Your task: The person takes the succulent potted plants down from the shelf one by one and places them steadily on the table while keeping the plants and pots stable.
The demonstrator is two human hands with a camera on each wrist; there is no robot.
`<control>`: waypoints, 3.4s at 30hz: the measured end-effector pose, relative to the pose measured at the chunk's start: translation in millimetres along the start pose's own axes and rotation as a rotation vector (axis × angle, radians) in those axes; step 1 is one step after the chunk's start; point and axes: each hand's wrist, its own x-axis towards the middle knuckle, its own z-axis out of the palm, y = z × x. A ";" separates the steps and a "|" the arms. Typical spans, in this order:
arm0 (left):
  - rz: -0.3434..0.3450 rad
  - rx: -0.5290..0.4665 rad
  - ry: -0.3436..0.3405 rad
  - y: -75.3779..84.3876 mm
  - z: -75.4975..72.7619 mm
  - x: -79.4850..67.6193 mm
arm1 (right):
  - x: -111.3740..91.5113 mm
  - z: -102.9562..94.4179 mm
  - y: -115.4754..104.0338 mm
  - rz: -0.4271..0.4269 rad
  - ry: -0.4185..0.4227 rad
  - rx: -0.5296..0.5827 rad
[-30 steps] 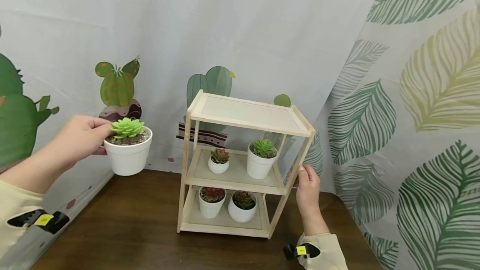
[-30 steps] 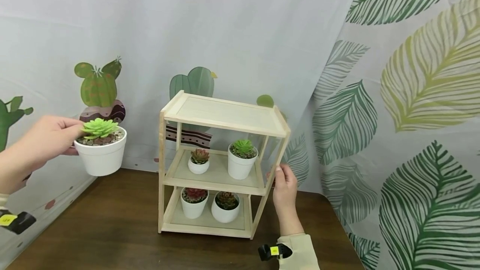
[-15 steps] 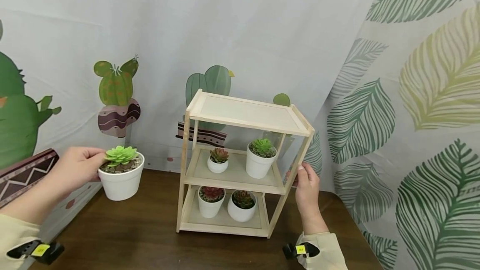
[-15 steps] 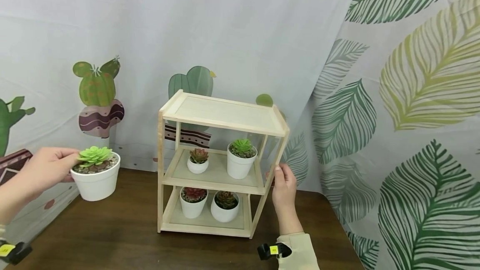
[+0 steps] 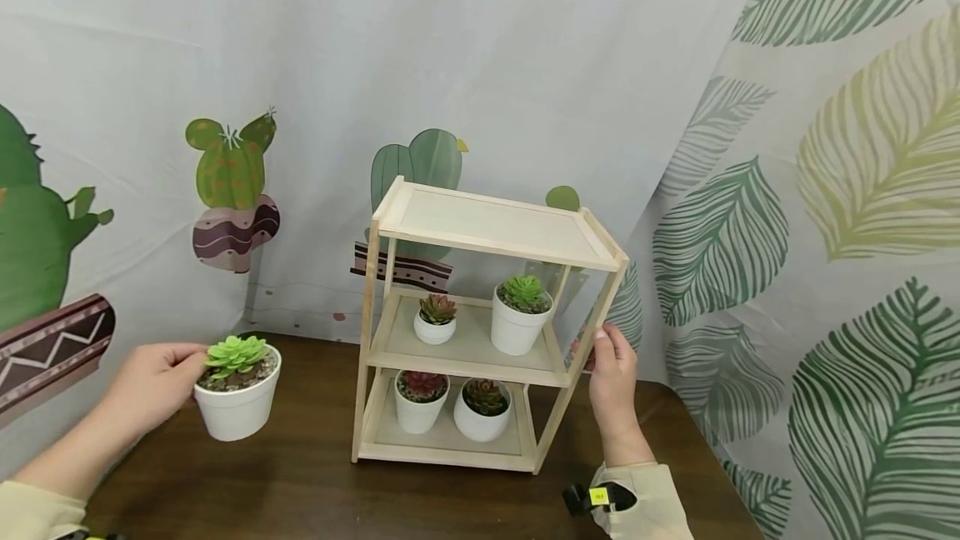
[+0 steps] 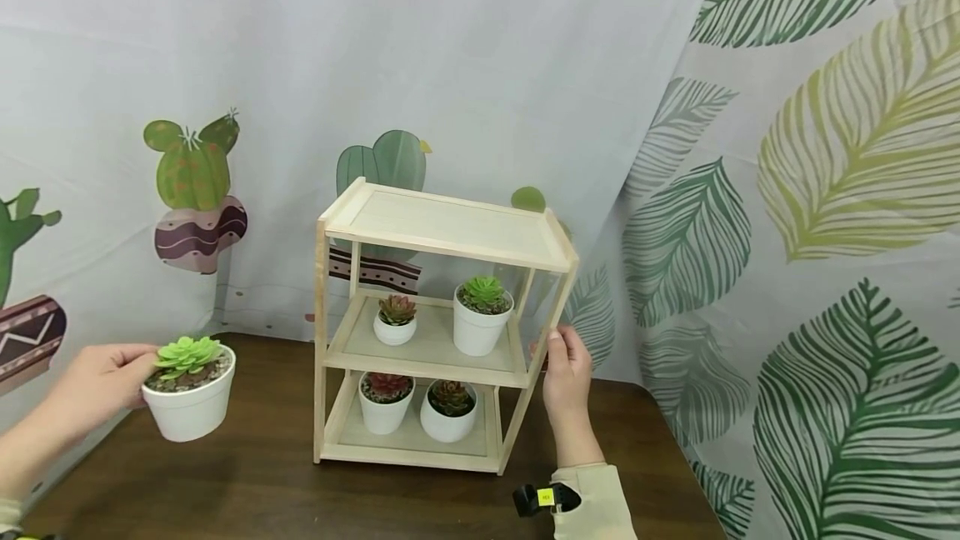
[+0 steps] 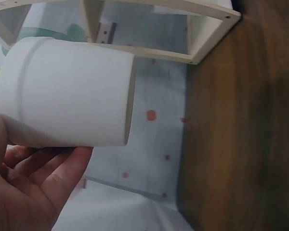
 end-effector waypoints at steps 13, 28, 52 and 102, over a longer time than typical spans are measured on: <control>-0.019 0.118 0.045 -39.9 32.8 -20.9 | -0.5 0.3 1.0 0.001 -0.002 0.000; -0.085 0.155 -0.014 -67.8 54.8 -35.5 | -0.9 0.5 -0.5 0.001 -0.008 -0.007; -0.162 0.145 -0.049 -86.3 64.7 -45.9 | -1.0 0.7 -0.3 -0.011 -0.006 -0.002; -0.371 -0.241 -0.128 -86.8 65.9 -54.6 | 0.4 0.9 2.3 -0.023 -0.020 0.043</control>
